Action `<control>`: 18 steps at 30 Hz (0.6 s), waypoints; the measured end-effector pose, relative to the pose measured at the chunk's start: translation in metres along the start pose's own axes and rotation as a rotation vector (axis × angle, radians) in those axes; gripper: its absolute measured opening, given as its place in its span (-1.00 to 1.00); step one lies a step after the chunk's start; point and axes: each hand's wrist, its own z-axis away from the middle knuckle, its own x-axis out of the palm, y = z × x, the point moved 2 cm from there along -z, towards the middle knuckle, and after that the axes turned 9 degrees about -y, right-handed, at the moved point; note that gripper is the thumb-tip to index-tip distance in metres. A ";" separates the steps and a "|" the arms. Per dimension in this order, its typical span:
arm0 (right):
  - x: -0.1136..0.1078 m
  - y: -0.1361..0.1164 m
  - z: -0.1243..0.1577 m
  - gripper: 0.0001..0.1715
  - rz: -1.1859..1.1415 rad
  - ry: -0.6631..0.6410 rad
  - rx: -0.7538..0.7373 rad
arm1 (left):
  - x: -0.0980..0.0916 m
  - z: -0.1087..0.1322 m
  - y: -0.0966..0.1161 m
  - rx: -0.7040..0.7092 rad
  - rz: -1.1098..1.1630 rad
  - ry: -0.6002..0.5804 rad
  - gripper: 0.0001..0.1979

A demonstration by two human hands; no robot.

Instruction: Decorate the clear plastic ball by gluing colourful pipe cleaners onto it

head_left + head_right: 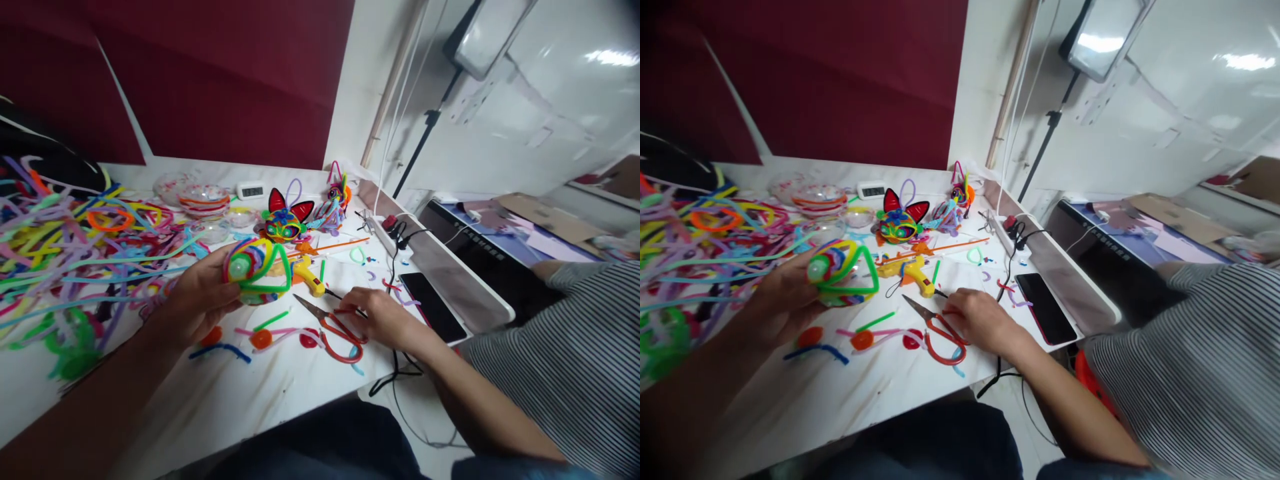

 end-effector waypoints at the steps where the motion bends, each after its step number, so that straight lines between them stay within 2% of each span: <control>1: 0.004 -0.005 0.000 -0.84 0.031 -0.033 -0.017 | -0.002 0.000 -0.001 -0.004 0.000 -0.002 -0.45; 4: 0.008 -0.014 -0.003 -0.81 0.076 -0.068 -0.019 | -0.007 0.001 -0.003 -0.012 -0.002 0.007 -0.44; 9: -0.006 -0.003 -0.020 -0.75 0.098 -0.025 0.088 | -0.008 0.003 -0.003 -0.016 -0.020 0.018 -0.42; 13: -0.009 0.000 -0.047 -0.76 0.027 -0.017 0.049 | -0.004 0.004 -0.001 0.008 -0.023 -0.026 -0.46; 18: -0.003 -0.012 -0.088 -0.68 -0.038 -0.017 0.078 | -0.003 0.005 0.000 0.068 -0.110 -0.065 -0.44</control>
